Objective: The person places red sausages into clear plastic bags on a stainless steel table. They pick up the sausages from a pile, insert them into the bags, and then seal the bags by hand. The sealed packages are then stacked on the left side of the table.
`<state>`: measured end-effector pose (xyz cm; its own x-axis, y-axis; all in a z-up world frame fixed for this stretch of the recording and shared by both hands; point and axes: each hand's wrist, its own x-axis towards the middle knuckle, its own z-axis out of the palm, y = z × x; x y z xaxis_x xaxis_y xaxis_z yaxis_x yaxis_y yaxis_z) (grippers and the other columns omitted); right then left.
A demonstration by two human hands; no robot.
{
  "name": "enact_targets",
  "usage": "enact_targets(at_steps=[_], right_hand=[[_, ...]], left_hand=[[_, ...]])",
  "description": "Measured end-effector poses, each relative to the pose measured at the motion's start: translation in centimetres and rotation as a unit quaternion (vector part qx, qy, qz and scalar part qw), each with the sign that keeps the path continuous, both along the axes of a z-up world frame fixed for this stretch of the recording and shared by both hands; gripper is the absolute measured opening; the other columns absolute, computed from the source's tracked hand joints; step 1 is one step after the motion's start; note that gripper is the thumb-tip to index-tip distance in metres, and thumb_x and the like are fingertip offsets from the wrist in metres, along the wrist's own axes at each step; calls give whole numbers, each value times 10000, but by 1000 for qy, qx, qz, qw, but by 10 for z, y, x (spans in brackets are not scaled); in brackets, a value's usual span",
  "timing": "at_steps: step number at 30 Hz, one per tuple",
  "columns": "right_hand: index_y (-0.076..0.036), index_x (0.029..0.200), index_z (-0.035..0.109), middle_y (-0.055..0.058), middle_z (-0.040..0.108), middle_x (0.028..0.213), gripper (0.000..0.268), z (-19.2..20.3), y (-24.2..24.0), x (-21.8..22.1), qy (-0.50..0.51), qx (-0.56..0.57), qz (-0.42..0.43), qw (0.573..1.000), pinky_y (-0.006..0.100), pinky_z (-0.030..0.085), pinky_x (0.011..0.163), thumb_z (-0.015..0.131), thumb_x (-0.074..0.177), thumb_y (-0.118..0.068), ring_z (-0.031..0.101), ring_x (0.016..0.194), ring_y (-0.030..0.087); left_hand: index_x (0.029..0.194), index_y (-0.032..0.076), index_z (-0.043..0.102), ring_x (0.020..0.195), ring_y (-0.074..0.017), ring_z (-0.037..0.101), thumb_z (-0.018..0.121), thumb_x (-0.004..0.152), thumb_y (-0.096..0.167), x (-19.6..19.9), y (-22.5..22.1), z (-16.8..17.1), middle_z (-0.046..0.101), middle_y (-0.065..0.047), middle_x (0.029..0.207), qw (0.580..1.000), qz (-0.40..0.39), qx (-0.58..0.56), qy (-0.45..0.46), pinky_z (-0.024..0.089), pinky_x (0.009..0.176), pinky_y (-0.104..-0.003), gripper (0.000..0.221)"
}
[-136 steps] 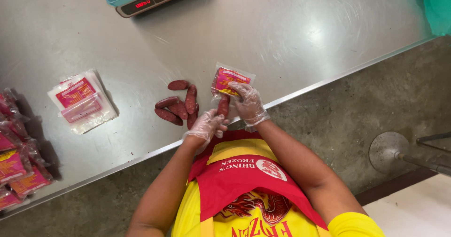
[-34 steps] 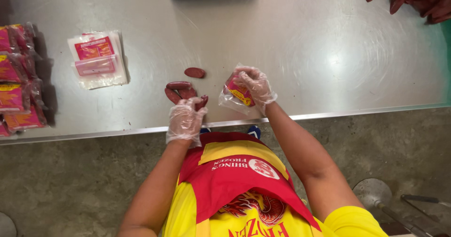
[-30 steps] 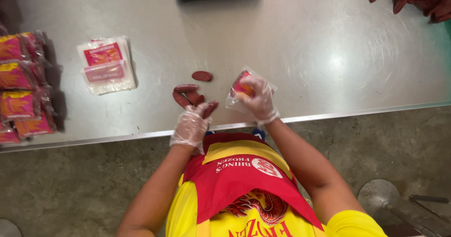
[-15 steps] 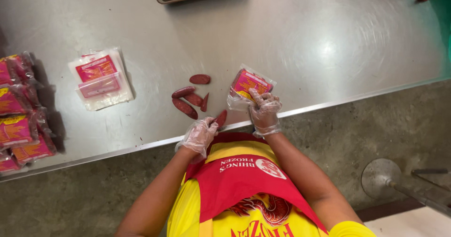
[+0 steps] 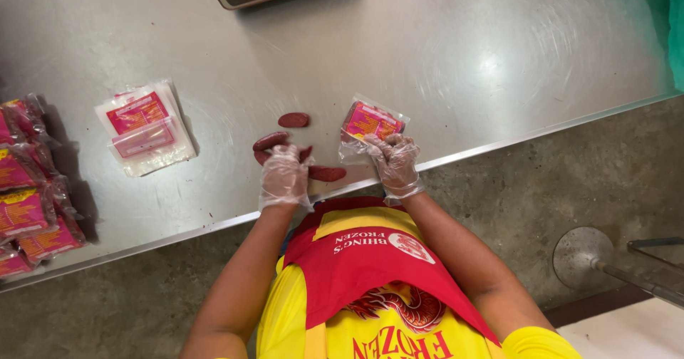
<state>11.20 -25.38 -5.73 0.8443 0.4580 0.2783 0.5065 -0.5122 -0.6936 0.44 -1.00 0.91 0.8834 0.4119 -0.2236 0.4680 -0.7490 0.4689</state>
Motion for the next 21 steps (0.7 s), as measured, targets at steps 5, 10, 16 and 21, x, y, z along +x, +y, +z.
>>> enact_targets(at_steps=[5, 10, 16, 21], right_hand=[[-236, 1260, 768, 74, 600, 982, 297, 5, -3, 0, -20, -59, 11, 998, 477, 395, 886, 668, 987, -299, 524, 952, 288], [-268, 1260, 771, 79, 615, 997, 298, 4, -4, 1, -3, -72, 12, 997, 488, 386, 896, 666, 983, -297, 542, 962, 286], [-270, 1303, 740, 82, 613, 1026, 322, 3, -8, 5, 8, -36, 28, 999, 461, 418, 911, 647, 999, -324, 548, 984, 278], [-264, 1319, 738, 86, 607, 1045, 336, 8, -8, 4, 13, -37, 33, 999, 468, 402, 917, 647, 1001, -322, 547, 981, 271]], left_hand=[[1131, 160, 738, 969, -370, 677, 671, 944, 296, -1, -6, -8, 694, -152, 1115, 997, 28, -48, -59, 532, 862, -484, 241], [1231, 130, 680, 852, -260, 691, 673, 974, 221, 3, -8, 0, 671, -132, 1052, 960, 124, -243, -57, 564, 735, -395, 273], [1033, 37, 530, 688, -167, 654, 744, 914, 136, 6, -66, -10, 689, -123, 856, 742, 265, -611, 72, 565, 640, -300, 264], [1110, 42, 544, 800, -173, 681, 739, 925, 120, 18, -101, -31, 709, -108, 940, 658, 381, -650, -22, 585, 814, -293, 280]])
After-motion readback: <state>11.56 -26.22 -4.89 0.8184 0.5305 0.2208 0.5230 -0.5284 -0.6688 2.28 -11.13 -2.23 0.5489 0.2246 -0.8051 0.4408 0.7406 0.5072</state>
